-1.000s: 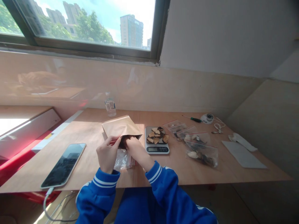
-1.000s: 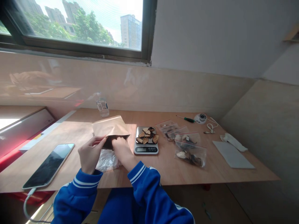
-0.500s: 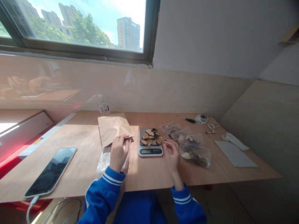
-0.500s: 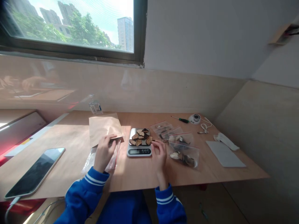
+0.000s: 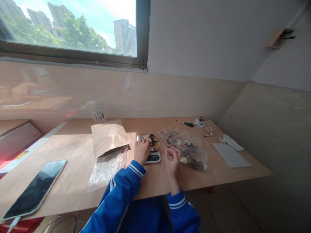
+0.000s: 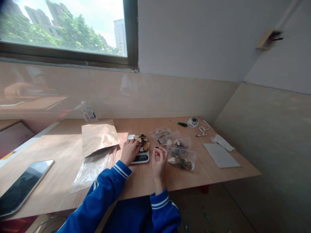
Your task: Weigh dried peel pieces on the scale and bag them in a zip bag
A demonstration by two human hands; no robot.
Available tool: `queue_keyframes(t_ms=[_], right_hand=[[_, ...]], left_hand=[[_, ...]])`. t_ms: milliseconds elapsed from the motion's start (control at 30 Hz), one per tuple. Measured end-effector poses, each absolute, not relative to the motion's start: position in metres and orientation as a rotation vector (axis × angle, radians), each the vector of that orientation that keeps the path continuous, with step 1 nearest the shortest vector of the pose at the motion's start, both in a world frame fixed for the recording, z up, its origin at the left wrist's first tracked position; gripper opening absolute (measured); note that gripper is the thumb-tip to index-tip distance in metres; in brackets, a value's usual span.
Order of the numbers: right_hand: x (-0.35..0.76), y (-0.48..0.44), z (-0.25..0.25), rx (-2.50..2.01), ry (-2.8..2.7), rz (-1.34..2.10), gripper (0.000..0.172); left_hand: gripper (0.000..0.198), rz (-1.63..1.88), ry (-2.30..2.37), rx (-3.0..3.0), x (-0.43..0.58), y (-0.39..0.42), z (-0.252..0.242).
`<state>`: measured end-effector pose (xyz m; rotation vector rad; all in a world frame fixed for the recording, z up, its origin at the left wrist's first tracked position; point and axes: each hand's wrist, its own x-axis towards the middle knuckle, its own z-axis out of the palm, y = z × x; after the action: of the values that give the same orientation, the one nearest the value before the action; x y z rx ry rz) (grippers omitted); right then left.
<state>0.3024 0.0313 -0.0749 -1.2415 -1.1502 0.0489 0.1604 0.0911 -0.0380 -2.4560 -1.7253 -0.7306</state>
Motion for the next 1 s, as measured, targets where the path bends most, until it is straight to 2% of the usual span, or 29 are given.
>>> queue_keyframes(t_ms=[233, 567, 833, 1000], right_hand=[[0.301, 0.029, -0.076, -1.229, -1.162, 0.089, 0.016], [0.278, 0.066, -0.032, -1.199, -1.484, 0.281, 0.026], [0.308, 0.036, -0.083, -1.354, -1.160, 0.284, 0.028], [0.305, 0.010, -0.079, -1.358, -1.168, 0.375, 0.028]], left_hand=[[0.015, -0.867, -1.668, -2.398, 0.160, 0.090, -0.033], [0.018, -1.604, -1.780, -2.097, 0.125, 0.063, 0.009], [0.022, -1.992, -1.962, -2.105, 0.110, 0.030, -0.007], [0.020, -2.076, -1.966, -2.407, 0.158, -0.005, -0.028]])
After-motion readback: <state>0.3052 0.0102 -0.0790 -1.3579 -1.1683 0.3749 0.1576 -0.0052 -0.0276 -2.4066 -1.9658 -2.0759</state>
